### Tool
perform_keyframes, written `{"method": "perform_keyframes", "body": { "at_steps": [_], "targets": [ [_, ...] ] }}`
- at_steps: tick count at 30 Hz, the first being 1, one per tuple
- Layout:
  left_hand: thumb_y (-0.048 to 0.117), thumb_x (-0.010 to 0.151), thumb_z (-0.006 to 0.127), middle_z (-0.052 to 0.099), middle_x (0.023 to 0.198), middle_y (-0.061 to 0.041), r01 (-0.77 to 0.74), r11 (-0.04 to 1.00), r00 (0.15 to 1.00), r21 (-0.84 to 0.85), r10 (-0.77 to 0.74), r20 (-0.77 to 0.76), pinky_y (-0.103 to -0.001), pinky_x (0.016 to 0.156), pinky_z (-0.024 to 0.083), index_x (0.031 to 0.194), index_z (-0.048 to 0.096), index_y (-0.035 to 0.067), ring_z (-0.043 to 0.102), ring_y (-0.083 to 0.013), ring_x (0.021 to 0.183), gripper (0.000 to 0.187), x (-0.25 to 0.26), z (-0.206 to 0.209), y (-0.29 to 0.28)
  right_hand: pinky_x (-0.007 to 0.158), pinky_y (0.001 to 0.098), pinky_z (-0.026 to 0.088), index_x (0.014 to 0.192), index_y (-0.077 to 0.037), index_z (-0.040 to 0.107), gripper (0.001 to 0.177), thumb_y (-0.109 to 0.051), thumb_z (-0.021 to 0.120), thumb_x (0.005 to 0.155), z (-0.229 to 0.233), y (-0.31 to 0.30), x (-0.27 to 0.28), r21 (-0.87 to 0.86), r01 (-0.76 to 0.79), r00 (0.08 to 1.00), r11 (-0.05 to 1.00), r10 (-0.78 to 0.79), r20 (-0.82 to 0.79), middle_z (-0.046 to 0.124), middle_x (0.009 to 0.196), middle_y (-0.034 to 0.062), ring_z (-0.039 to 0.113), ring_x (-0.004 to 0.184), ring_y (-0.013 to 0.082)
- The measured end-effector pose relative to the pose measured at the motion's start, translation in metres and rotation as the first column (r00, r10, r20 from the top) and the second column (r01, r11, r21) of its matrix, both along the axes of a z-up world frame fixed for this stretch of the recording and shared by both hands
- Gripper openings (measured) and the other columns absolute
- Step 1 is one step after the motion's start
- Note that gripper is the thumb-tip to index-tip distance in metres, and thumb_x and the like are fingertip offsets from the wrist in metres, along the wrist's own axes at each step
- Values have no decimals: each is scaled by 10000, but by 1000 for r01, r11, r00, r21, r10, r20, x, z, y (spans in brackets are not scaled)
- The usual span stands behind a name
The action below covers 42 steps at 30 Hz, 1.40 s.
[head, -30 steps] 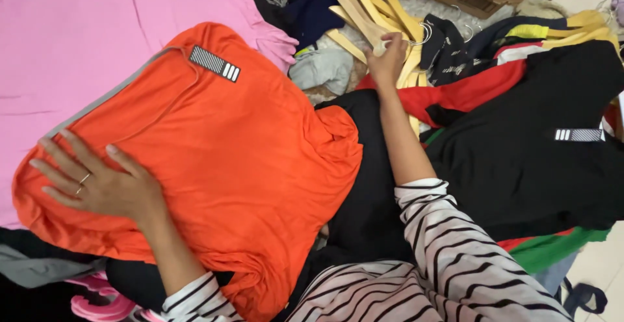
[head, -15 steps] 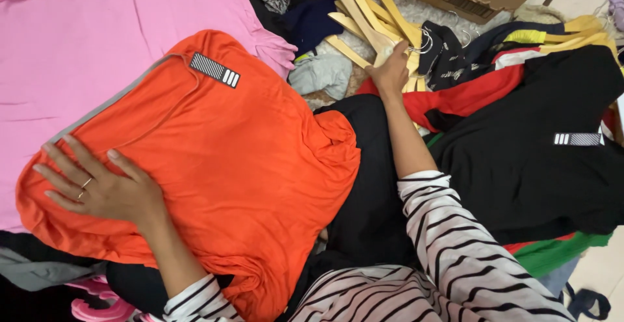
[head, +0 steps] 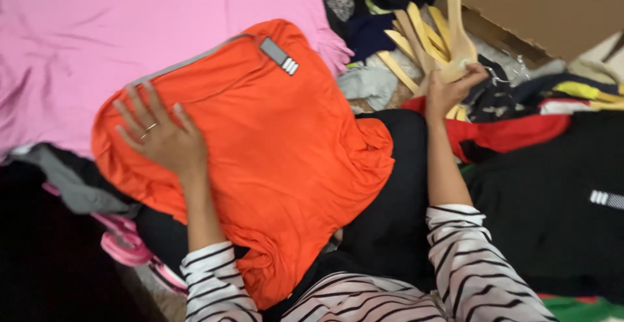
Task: Buttoning a shirt and placing multiple garments onto hangers from a pile.
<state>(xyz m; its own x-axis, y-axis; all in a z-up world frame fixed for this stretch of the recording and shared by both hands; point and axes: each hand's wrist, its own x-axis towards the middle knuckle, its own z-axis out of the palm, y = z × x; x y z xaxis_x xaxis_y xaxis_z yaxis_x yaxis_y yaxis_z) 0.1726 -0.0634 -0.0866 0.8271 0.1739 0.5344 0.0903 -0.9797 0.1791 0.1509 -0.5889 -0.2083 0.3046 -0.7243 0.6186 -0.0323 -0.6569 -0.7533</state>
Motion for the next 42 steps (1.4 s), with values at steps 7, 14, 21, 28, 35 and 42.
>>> {"method": "perform_keyframes", "body": {
  "at_steps": [7,14,21,28,35,42],
  "targets": [
    [367,1086,522,277,1683,-79,3,998,1000,59,-4,23,-583,1187,145,1639,378,194,183,-373,1529,597,5,-16,8,985,492,520,1345,-63,359,648,205,765,917,26,25,38,-178,-506,826,844,533,184,523,1295,248,605,1147,404],
    [358,1145,466,377,1653,16,59,998,989,-25,-55,136,-509,1239,239,1578,483,224,295,-263,1549,454,2,-18,11,563,255,462,1244,-80,455,239,-132,650,1116,144,142,30,133,-834,552,536,821,149,627,957,109,655,660,194],
    [278,1148,434,543,1529,-22,102,940,930,-325,25,366,-479,1149,379,1465,559,155,508,-257,1421,362,7,-8,39,555,301,500,1289,7,509,255,-145,627,1121,145,186,36,124,-930,358,345,927,107,610,842,130,580,605,187],
    [294,1020,659,637,1248,15,116,955,933,-273,-10,358,-471,939,411,1202,718,195,556,-254,1155,215,18,18,53,500,275,476,1273,-4,508,333,-225,663,1079,146,202,38,251,-923,342,291,920,191,651,1000,125,561,555,181],
    [342,995,674,654,1138,69,140,930,934,-341,-10,357,-432,858,387,1003,718,220,534,-240,1055,130,22,25,55,493,246,468,1269,-15,515,323,-254,635,1088,153,218,38,272,-923,311,272,944,113,662,1040,104,589,577,156],
    [383,989,665,684,1135,95,148,920,933,-363,-8,360,-425,854,386,1016,726,241,547,-227,1052,157,23,23,56,484,240,463,1250,-63,525,323,-267,673,1047,136,236,47,377,-897,303,231,942,146,691,1050,113,599,554,145]
  ]
}}
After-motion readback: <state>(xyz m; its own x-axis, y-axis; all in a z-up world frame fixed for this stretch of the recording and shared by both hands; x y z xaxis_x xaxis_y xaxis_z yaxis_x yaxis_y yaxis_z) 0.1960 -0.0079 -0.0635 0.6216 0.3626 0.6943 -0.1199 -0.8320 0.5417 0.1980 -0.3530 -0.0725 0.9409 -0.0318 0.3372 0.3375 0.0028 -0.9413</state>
